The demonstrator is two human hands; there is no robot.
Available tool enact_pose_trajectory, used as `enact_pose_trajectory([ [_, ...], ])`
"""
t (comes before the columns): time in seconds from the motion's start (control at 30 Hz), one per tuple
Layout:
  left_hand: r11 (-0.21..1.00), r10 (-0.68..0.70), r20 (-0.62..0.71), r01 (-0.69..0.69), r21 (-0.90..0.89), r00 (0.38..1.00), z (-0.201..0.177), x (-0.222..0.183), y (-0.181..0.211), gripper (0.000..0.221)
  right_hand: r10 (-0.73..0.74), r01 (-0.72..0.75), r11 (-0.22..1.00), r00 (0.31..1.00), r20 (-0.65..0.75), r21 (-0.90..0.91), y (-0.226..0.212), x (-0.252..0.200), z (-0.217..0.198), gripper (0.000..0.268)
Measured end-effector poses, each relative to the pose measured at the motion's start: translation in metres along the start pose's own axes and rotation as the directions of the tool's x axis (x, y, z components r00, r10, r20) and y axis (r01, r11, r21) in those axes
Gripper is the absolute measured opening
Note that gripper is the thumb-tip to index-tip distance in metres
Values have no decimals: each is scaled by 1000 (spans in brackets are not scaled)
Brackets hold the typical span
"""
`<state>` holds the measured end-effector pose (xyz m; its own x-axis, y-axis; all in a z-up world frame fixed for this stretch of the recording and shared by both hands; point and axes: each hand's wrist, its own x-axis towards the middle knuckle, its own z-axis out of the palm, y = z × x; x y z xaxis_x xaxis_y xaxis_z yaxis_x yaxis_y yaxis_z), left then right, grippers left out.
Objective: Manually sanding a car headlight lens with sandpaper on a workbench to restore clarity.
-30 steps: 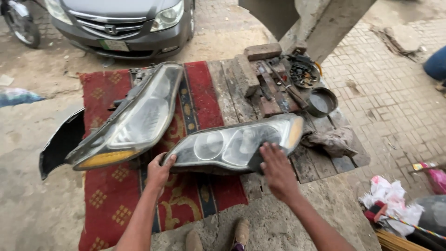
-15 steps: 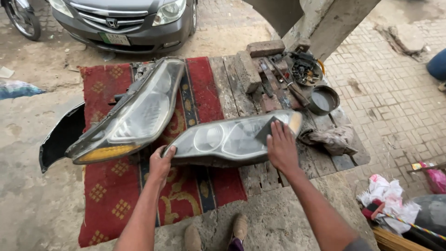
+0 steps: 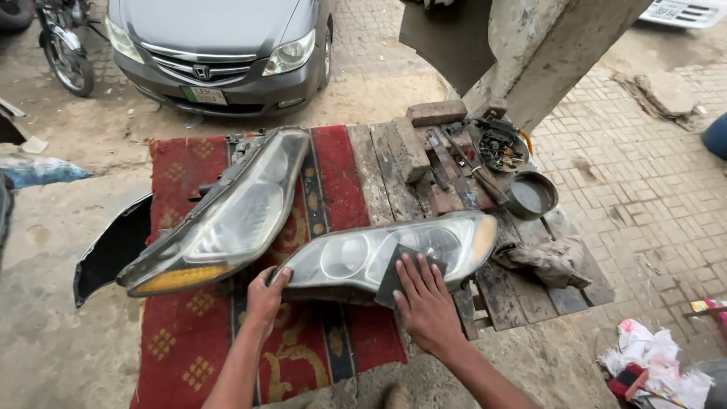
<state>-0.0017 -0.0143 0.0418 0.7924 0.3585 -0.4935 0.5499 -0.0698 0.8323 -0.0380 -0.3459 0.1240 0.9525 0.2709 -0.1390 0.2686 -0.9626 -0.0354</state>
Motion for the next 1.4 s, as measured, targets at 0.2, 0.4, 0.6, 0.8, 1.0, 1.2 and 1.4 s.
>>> enact_pose_trajectory([
  [0.2, 996, 52, -3, -52, -70, 999, -1, 18, -30, 69, 103, -85, 992, 970, -220, 88, 50, 47, 33, 54],
  [0.4, 993, 121, -4, -121, -5, 993, -7, 14, -26, 65, -241, 260, 965, 928, -283, 31, -4, 21, 23, 55],
  [0.6, 996, 65, 38, -67, 64, 997, -10, 20, -35, 69, -133, 206, 972, 876, -464, 110, 35, 34, 18, 45],
  [0.8, 996, 83, 43, -81, -41, 996, -7, 16, -26, 69, 159, -80, 955, 950, -267, 285, 11, 48, 25, 61],
  [1.0, 983, 109, 71, -118, 144, 992, -12, 23, -30, 69, -243, 325, 938, 863, -443, 117, -30, 51, 37, 54],
  [1.2, 987, 105, 95, -115, 114, 990, -19, 30, -48, 73, -24, 11, 1000, 864, -502, -29, 70, 82, 68, 48],
  [1.4, 983, 94, 100, -108, 147, 991, -14, 19, -33, 70, -148, 187, 981, 903, -404, 58, 10, 41, 26, 49],
])
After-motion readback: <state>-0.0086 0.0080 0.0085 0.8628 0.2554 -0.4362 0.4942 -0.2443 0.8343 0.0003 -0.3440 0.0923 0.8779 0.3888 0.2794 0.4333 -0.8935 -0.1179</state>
